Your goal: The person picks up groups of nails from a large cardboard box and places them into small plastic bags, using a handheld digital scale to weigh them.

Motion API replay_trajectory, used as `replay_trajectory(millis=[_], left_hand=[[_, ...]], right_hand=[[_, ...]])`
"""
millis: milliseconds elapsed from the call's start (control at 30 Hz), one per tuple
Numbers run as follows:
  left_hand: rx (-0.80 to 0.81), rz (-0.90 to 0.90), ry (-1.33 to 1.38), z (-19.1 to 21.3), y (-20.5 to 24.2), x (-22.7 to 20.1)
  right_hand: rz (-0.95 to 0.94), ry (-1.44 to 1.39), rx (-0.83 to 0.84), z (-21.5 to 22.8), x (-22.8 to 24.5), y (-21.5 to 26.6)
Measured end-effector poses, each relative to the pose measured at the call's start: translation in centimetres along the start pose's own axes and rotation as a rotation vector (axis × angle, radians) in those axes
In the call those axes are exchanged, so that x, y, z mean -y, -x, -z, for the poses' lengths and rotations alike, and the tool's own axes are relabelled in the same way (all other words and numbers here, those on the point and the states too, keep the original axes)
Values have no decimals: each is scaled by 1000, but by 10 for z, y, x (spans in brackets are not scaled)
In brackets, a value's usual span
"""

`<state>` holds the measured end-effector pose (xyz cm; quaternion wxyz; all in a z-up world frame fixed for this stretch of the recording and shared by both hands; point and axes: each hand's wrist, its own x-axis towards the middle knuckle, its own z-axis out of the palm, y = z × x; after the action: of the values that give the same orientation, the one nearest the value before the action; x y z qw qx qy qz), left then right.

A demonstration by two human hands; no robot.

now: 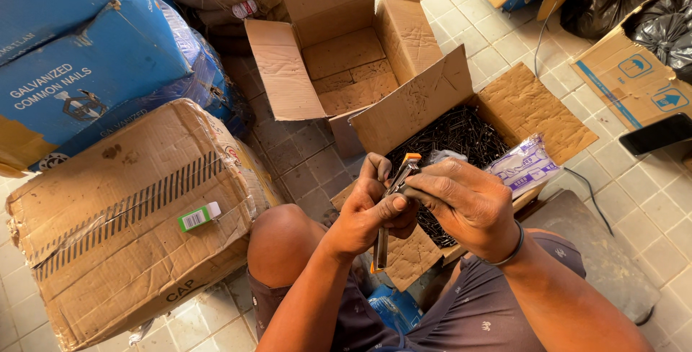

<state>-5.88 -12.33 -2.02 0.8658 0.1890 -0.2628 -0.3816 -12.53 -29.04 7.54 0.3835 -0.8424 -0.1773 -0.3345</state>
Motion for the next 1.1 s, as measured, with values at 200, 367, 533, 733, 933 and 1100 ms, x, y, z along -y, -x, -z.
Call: replay_trajectory(millis=[200,367,533,733,933,1100], left_hand=[[-2,9,37,-6,1,-5],[0,18,96,-10,3,-8],[1,30,29,-9,2,-11],[21,23,-46,-9,1,-15],[29,8,-68,-16,2,-21],[36,22,-55,-17,3,-21]], right_hand=[[-58,-69,-16,-2,4,-2],[-161,-190,-14,-1,6,-3],[-174,-85,-18,-3,14,-3],[-129,-41,-80,-12,9,3],[-148,-84,-121,-18,7,8],[-106,-120,-156,-21,11,2]])
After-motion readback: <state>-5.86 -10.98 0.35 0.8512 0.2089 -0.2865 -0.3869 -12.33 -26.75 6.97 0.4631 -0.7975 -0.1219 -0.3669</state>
